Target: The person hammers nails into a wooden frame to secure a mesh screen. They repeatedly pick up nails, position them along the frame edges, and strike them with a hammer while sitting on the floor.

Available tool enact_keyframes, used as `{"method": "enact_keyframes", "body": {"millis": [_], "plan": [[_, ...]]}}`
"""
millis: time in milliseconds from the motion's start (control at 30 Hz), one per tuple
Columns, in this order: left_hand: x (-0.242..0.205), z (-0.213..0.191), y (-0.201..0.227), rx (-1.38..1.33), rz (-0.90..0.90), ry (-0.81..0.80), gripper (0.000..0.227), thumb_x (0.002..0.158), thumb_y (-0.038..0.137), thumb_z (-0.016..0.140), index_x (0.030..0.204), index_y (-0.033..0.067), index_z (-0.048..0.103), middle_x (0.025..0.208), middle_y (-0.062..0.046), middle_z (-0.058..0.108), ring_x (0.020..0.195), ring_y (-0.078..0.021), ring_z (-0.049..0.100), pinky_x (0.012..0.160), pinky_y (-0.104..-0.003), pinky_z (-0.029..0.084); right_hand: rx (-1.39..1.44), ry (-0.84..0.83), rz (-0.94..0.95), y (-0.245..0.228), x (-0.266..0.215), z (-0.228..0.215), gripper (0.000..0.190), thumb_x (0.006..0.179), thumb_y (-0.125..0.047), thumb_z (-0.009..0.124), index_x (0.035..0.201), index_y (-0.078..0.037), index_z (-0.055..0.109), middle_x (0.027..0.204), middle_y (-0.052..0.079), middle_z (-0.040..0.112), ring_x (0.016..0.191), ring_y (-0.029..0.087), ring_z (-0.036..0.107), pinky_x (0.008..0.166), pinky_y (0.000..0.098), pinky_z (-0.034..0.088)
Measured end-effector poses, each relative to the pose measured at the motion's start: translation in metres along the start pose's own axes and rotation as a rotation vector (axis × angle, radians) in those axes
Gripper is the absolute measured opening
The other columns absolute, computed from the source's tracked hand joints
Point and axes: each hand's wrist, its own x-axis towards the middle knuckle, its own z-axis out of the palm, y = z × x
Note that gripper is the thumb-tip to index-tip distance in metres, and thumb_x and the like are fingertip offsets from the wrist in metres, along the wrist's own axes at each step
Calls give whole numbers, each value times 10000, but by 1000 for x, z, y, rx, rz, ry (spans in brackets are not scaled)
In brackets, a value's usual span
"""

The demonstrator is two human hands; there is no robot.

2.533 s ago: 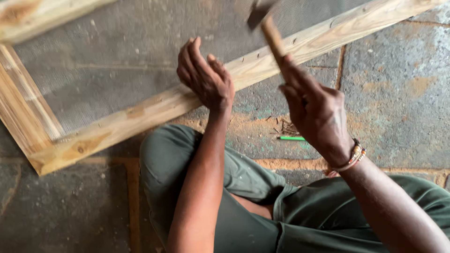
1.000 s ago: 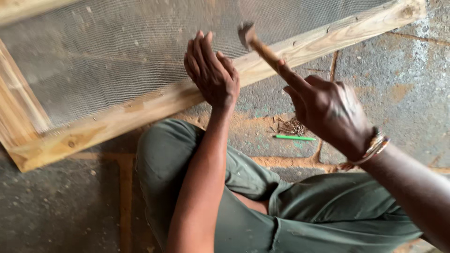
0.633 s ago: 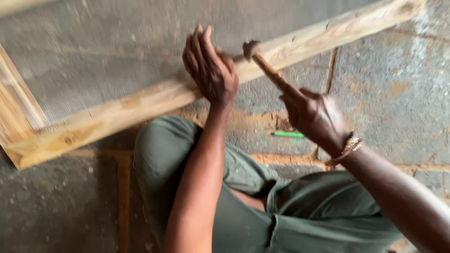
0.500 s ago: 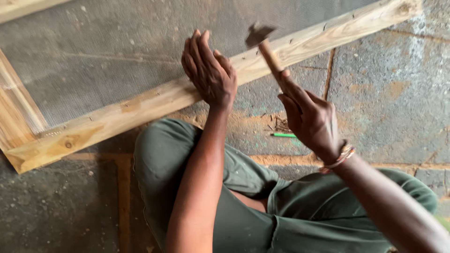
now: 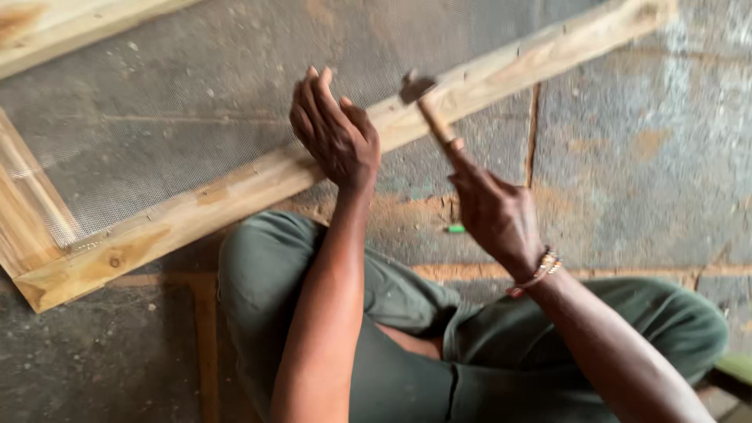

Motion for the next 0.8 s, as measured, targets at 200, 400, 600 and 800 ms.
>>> {"method": "enact_keyframes", "body": {"millis": [200,400,600,800], "plan": [[4,-1,11,-209,92,-68,219,1045,173,541,1234,96,623,1220,-119,647,1147,-273,606,1087,-496,437,207,147,254,19,-23,-25,454,1040,-107,721,1465,-38,576,1071,160,772,582,129,678,458,257,509],[-44,1,49,-474,239,-964,150,970,113,636,901,31,740,832,-125,724,623,-178,669,523,-345,579,826,176,940,42,-20,-53,492,1029,-110,647,1505,-59,536,787,81,702,545,131,646,423,290,523],[-90,9,39,-306,554,-1036,181,880,-44,616,941,-2,781,889,-182,727,705,-214,682,513,-305,595,1079,207,1152,59,-13,-61,452,1031,-121,605,1479,-80,567,780,62,690,530,137,647,430,310,535],[-108,14,27,-304,727,-957,194,850,-109,612,912,-18,772,927,-198,735,709,-208,676,500,-288,582,1135,195,1138,66,-13,-59,481,1021,-138,629,1492,-91,544,778,75,697,524,144,648,418,311,525]]}}
